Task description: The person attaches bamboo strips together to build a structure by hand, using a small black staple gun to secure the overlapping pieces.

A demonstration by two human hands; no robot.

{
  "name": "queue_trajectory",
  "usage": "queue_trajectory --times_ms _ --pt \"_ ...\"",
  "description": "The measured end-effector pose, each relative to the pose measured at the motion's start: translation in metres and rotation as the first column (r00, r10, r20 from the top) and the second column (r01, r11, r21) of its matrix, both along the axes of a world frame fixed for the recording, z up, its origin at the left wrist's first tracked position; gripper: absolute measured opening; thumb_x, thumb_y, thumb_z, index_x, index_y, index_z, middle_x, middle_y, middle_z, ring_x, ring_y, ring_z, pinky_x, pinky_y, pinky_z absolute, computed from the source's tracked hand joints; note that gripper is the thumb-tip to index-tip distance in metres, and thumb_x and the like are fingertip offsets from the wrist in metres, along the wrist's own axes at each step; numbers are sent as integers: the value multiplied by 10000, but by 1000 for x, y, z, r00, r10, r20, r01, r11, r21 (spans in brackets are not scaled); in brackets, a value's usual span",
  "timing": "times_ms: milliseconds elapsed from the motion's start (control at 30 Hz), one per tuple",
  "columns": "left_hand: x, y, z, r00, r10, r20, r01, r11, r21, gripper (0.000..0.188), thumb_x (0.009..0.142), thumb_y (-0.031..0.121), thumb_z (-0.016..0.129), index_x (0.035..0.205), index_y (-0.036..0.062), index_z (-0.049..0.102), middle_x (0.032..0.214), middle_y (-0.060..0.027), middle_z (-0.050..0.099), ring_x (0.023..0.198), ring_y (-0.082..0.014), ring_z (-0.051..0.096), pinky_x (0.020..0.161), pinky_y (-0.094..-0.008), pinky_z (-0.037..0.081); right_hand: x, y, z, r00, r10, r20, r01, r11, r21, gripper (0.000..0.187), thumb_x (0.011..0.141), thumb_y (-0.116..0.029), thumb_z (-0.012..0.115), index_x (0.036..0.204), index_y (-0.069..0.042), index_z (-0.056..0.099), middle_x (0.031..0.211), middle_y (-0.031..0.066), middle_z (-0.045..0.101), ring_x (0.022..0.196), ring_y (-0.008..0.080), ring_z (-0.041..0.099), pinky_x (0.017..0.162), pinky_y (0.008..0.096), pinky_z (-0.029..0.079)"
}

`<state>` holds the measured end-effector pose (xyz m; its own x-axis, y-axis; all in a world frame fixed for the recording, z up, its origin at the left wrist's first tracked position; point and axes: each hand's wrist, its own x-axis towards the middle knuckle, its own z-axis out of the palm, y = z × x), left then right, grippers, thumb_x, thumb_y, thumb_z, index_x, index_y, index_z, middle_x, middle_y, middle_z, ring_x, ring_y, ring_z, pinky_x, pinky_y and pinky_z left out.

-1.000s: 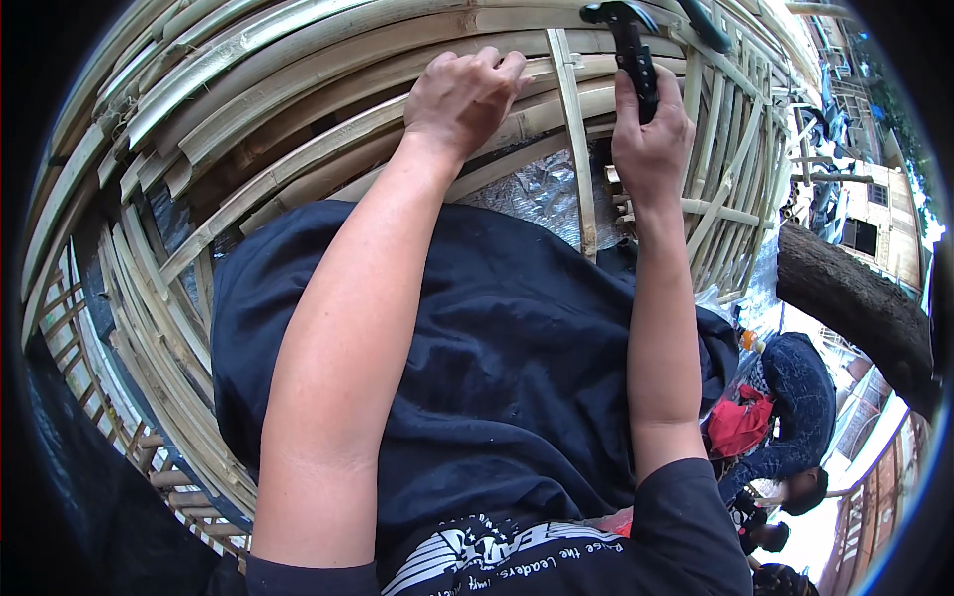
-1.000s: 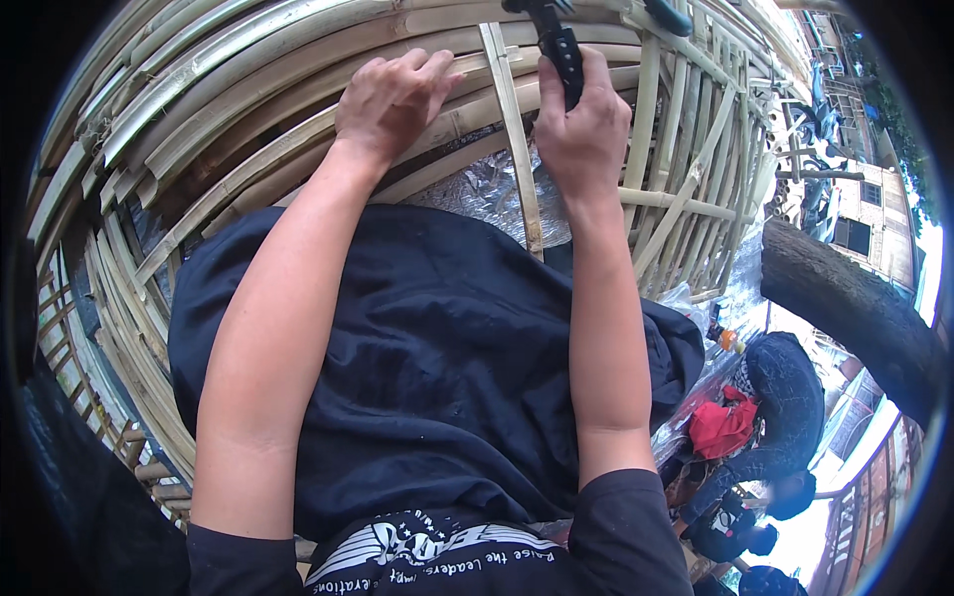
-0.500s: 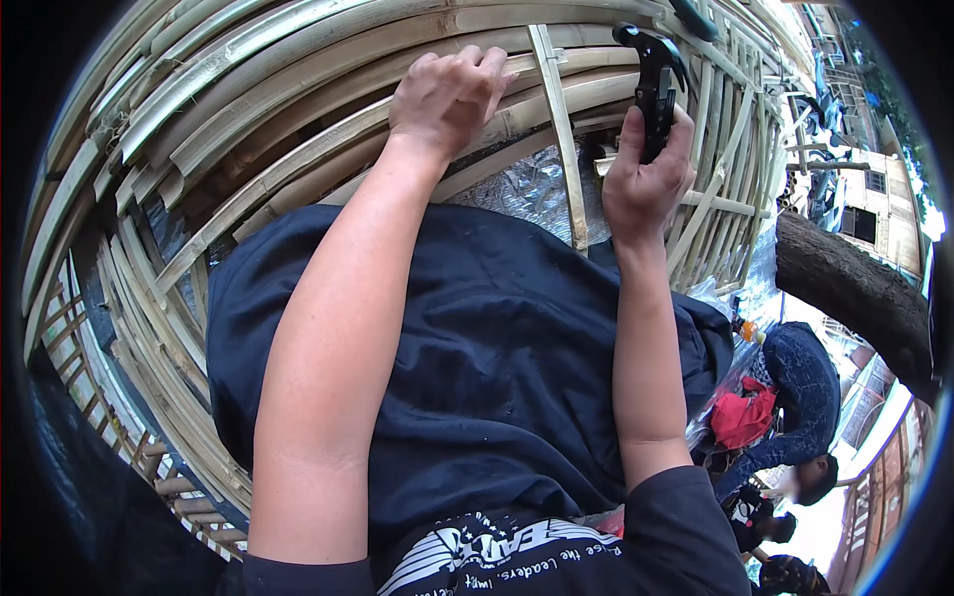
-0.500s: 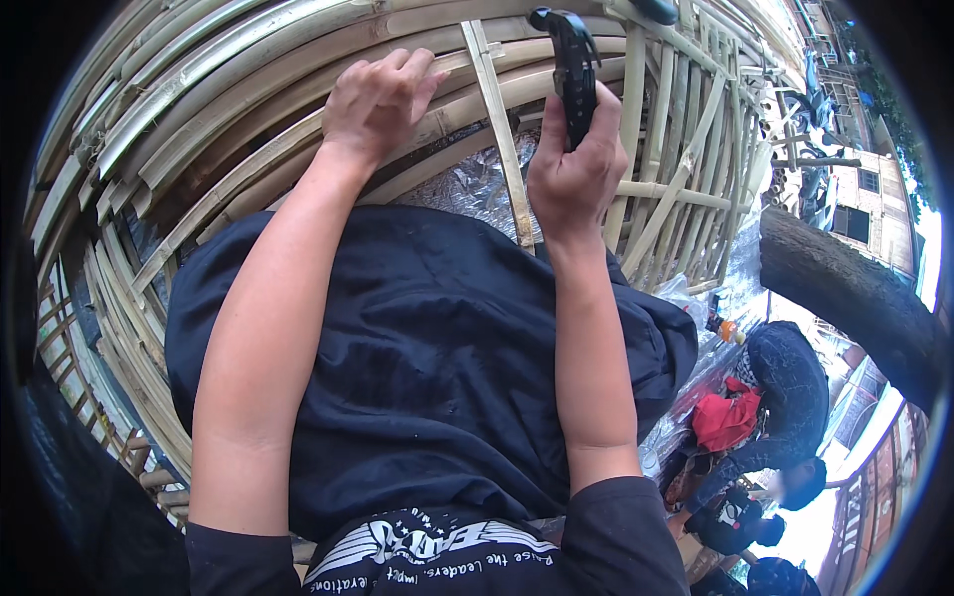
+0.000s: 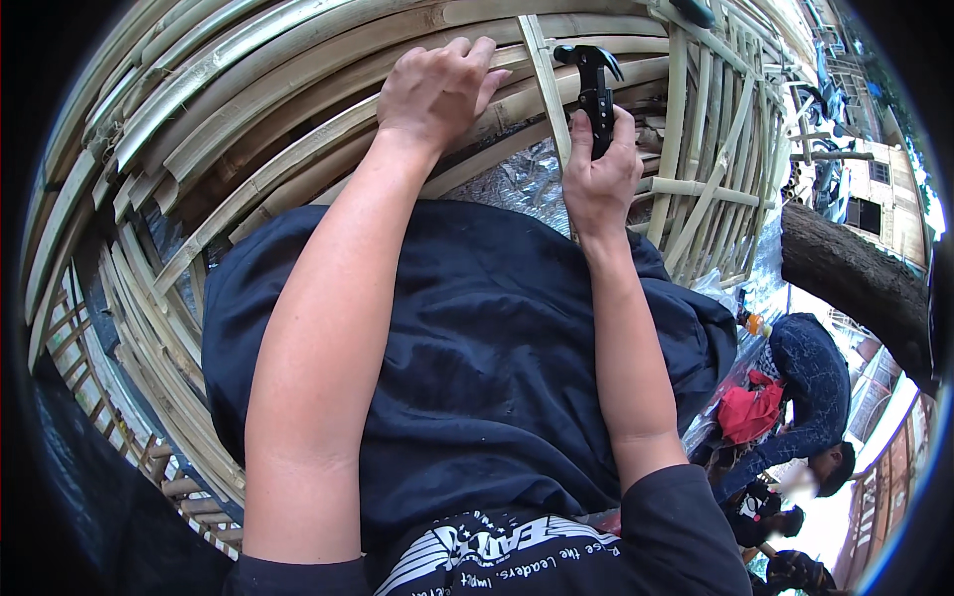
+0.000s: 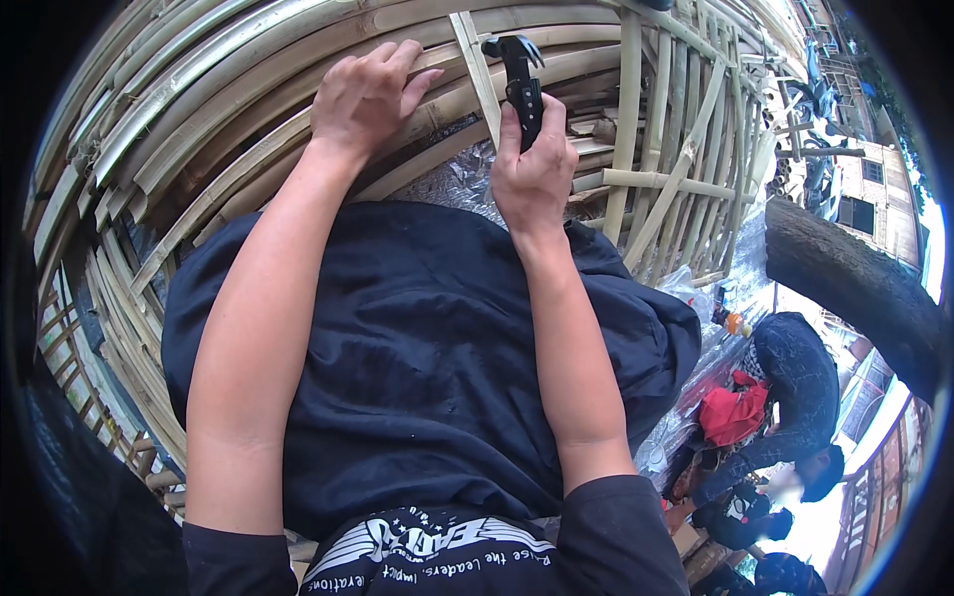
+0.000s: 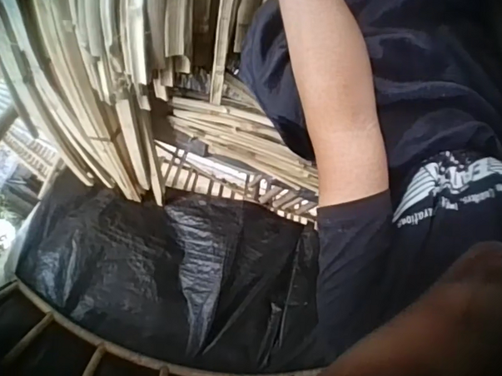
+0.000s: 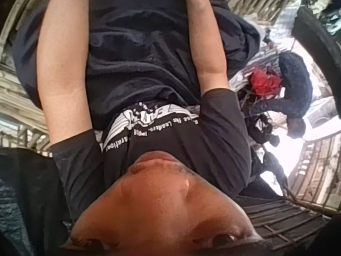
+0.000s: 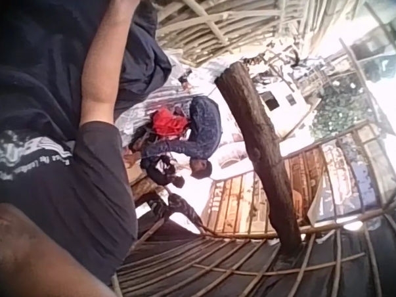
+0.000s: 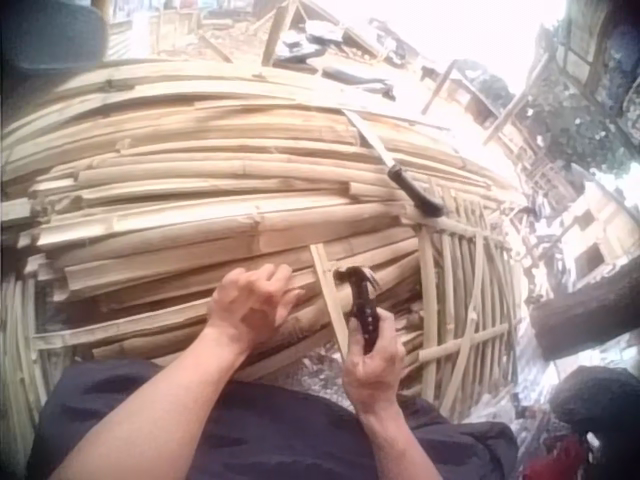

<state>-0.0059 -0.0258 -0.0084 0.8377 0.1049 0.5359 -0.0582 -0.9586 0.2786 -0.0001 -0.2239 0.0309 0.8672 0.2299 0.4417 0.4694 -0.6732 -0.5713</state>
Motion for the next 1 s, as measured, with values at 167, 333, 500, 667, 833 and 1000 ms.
queue_trajectory --times_ms 167,333,500,667,833,1000 --pt "0 1 -2 999 15 -43 -14 1000 27 258 950 372 687 1048 135 664 884 -60 711 767 -307 730 690 -406 599 0 0 1 999 -43 -8 44 999 19 221 1009 -174 649 1144 -8 594 833 173 717 745 355 720 682 439 538" --pt "1 -2 -3 998 1 -56 -1 1000 3 256 957 367 685 1064 136 664 892 -67 709 775 -319 728 692 -419 594 0 2 1 988 -128 87 129 992 0 247 1006 -143 643 1188 4 564 828 164 704 738 346 714 673 431 538" --pt "0 4 0 997 24 -80 -24 1000 -5 283 976 377 667 1091 118 672 897 -81 707 793 -336 723 699 -448 580 0 8 -4 991 0 130 -17 991 132 289 998 -89 616 1244 32 525 878 201 692 763 368 715 669 438 540" --pt "1 -2 -5 999 5 -37 -5 1000 -9 292 988 394 645 1089 121 667 910 -85 704 792 -338 721 698 -449 577 0 4 4 976 40 215 -65 991 114 253 1021 -98 589 1238 25 548 833 197 691 740 392 706 648 452 532" --pt "2 -3 0 998 10 -61 -9 1000 13 296 1000 413 621 1100 136 649 926 -85 702 792 -341 719 698 -452 575 -9 -9 16 934 4 -358 59 985 164 258 1075 -208 549 1227 0 566 669 69 635 575 246 644 524 389 491" --pt "1 -1 -3 999 8 -46 -7 1000 11 288 997 410 625 1100 142 645 919 -81 702 786 -342 716 688 -456 573 -15 -11 29 578 473 -665 359 585 727 176 1082 -205 539 1140 -39 541 831 40 574 562 98 503 472 267 436"
